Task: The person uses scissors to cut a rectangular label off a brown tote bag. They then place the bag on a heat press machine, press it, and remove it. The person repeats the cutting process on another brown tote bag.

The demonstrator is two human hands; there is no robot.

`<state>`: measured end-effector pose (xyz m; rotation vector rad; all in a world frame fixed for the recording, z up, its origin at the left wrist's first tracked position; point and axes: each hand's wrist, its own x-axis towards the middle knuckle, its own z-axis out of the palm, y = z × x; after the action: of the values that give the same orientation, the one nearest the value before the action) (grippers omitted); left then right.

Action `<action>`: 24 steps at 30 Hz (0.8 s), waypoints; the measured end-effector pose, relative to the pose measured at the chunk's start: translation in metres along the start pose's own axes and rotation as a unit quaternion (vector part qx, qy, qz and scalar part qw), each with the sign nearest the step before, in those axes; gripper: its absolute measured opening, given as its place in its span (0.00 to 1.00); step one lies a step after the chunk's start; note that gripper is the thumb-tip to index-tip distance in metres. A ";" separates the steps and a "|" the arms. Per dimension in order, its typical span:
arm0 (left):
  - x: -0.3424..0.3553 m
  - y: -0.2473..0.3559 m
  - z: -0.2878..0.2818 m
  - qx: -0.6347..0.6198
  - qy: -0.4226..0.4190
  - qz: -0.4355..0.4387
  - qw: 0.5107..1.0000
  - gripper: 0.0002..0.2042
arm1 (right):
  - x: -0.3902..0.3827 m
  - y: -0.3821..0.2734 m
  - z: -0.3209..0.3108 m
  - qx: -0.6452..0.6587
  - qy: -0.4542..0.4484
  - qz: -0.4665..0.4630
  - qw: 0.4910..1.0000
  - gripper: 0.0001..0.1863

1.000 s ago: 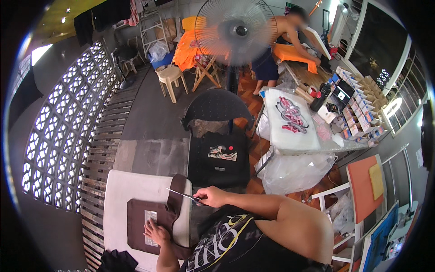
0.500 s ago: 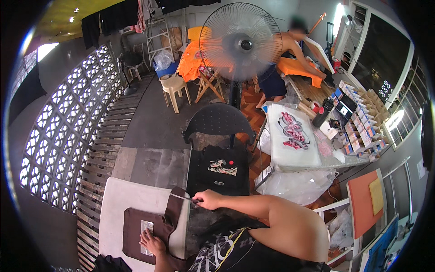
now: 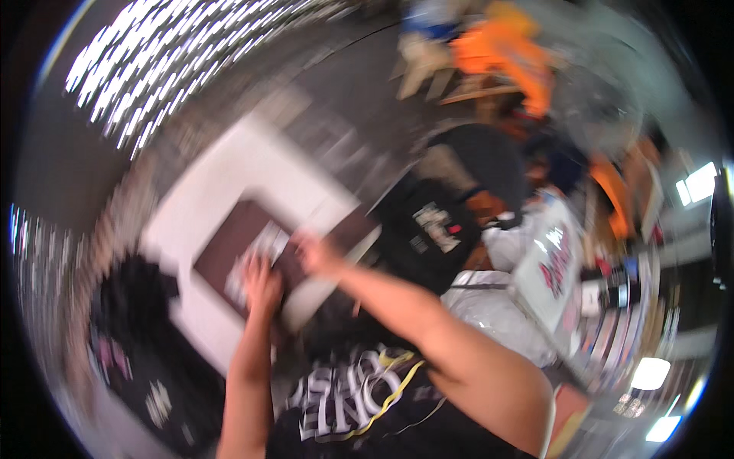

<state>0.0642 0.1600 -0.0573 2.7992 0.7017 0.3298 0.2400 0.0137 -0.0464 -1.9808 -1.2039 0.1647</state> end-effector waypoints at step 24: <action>-0.036 0.056 -0.032 -0.006 0.067 -0.044 0.997 0.26 | -0.097 -0.063 -0.085 0.527 -0.215 0.473 0.673 0.13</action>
<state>0.0489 0.1006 -0.0172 2.7453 0.8455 0.5065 0.1847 -0.0959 0.0277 -1.2505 -0.0029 1.5409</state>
